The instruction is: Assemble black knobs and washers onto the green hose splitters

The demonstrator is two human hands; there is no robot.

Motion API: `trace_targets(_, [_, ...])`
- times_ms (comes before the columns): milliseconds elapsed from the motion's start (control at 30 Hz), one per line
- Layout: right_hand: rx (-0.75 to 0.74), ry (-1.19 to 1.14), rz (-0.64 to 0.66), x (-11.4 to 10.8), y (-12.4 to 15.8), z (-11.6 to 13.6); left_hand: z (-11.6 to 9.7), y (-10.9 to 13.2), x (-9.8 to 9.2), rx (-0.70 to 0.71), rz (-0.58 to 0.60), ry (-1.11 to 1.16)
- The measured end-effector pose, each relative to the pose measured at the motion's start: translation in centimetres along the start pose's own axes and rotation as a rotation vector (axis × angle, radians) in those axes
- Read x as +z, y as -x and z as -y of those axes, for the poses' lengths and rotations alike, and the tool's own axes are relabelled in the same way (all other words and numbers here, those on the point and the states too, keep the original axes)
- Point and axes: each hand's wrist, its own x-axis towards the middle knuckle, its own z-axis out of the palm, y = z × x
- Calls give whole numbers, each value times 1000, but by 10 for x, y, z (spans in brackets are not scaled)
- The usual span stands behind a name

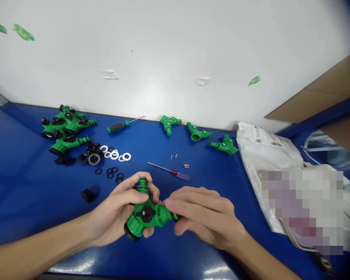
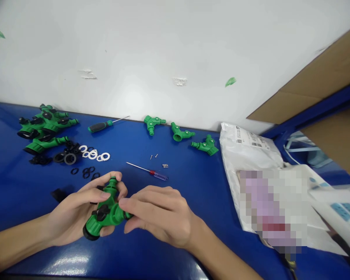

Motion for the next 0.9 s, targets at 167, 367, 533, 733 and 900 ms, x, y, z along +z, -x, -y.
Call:
trace_targets(167, [-10,-68,21,2,4,1,1,1,-1,-43,91,39])
trace_targets(367, [19,-133,34,2,2,5,0,1,-3,-117,126,97])
trace_targets(533, [107,-221,106,-2,-1,14,0,0,-7,-173,149,96])
trace_targets(733, [188,-301,131,-5,0,14,0,-2,-5,-198,69,83])
trace_targets(900, [230,-281,130,-7,2,11,-2,-3,-3,-149,4,40])
